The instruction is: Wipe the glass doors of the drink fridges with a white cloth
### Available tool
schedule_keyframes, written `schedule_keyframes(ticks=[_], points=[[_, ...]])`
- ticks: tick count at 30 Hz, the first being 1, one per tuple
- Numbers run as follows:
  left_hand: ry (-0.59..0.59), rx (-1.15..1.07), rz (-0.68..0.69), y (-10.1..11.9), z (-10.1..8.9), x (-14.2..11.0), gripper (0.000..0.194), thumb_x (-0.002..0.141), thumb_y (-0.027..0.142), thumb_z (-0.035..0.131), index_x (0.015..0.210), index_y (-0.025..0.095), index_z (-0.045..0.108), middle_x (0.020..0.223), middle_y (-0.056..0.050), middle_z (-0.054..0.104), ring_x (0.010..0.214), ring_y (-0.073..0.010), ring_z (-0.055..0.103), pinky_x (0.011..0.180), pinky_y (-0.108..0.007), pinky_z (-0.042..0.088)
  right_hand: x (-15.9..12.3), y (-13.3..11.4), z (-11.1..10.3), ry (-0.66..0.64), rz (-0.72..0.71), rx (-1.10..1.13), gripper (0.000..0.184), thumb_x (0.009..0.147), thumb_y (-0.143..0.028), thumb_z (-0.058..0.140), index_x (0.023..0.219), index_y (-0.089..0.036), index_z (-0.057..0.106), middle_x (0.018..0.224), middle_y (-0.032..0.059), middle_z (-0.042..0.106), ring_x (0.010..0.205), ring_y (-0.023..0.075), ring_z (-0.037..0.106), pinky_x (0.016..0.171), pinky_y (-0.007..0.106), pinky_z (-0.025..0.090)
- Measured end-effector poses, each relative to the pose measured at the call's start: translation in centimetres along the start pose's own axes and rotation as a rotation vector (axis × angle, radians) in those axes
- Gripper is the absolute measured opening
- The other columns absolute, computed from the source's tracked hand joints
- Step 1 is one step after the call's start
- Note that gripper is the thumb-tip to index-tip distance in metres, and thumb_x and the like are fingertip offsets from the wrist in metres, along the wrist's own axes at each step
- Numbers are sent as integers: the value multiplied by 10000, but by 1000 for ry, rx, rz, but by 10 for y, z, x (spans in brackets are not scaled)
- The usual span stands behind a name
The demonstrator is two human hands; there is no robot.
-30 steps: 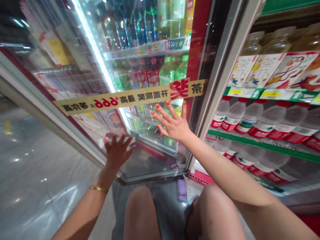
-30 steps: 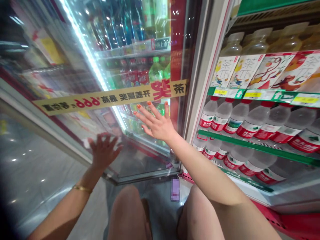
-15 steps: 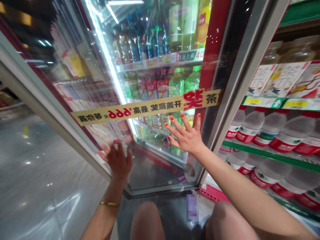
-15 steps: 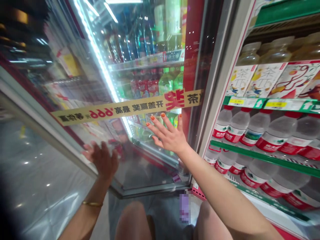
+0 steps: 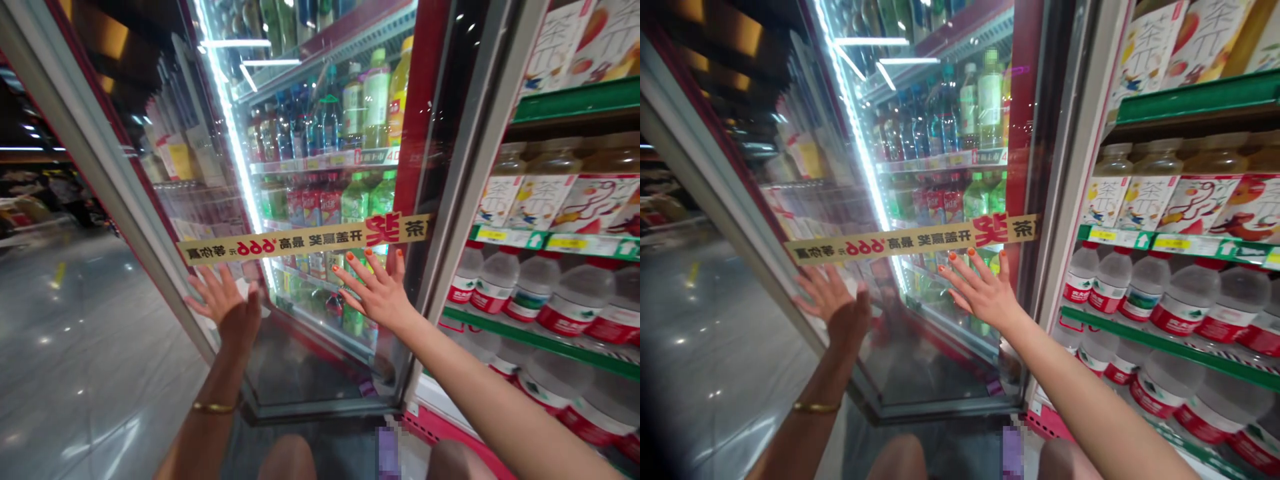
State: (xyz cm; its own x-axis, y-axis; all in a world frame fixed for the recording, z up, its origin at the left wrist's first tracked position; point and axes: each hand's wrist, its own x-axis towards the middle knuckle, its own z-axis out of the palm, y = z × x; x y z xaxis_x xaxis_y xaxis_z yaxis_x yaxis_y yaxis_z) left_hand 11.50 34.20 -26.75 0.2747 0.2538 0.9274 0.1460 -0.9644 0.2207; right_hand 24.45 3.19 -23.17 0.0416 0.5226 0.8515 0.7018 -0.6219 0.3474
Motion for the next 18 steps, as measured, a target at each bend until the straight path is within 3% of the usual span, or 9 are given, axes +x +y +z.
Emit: schedule_keyframes(ticks=[2,5,7,9,10,12,14,16,18], points=[[7,12,17,18,11,8,818,1086,484,516,1783,175,219,1864,-277,50,1733,-548,-96,1228,-1002,-73,7,5,-1,12,31,-7,826,1055,-469,676,1766,-484,257,1754,5,522,1705,375,367,1419,743,18],[-124,-41,235,41,23,-20,588,1052,559,610,1584,308,610,1699,-130,549,1732,-434,236,1392,-826,-7,14,8,1,36,45,-17,831,1065,-416,642,1781,-448,222,1778,16,484,1716,368,343,1422,732,11],[-147,-80,344,34,20,-39,442,1039,608,616,1407,398,740,1489,-49,732,1660,-374,418,1427,-748,84,15,8,4,67,22,-32,826,1063,-391,628,1787,-417,231,1782,21,476,1732,345,305,1428,708,-14],[-87,-87,337,14,9,-37,474,1059,576,567,1469,382,703,1529,-94,705,1656,-419,417,1384,-831,111,14,6,7,71,19,-49,824,1058,-391,622,1789,-403,242,1785,22,469,1739,337,289,1429,701,-29],[-36,-77,294,5,5,-27,557,1073,527,532,1590,334,604,1651,-155,596,1687,-474,337,1337,-905,85,14,5,7,59,21,-51,830,1056,-396,621,1790,-406,236,1786,20,466,1738,339,292,1428,707,-27],[68,-44,168,-1,2,5,745,1085,420,464,1778,224,276,1846,-244,212,1727,-562,98,1249,-997,-5,14,4,8,30,28,-36,854,1053,-401,624,1795,-418,201,1787,18,466,1733,347,306,1425,724,-9],[113,-11,76,15,11,33,830,1082,389,440,1807,202,82,1877,-212,-29,1732,-558,-47,1262,-974,-77,14,4,7,23,31,-23,864,1061,-393,618,1799,-414,169,1787,27,467,1727,349,320,1423,728,-6],[48,-25,141,45,27,39,799,1068,424,486,1796,251,205,1890,-147,114,1755,-491,33,1345,-884,-64,14,5,5,26,33,-18,856,1071,-388,607,1801,-405,160,1787,36,467,1720,349,340,1423,723,-16],[-68,-105,357,70,41,20,650,1035,456,541,1675,348,488,1775,-71,458,1728,-396,259,1419,-759,31,13,7,4,11,28,-2,850,1076,-400,604,1800,-405,158,1788,38,465,1709,355,363,1422,725,-4]])
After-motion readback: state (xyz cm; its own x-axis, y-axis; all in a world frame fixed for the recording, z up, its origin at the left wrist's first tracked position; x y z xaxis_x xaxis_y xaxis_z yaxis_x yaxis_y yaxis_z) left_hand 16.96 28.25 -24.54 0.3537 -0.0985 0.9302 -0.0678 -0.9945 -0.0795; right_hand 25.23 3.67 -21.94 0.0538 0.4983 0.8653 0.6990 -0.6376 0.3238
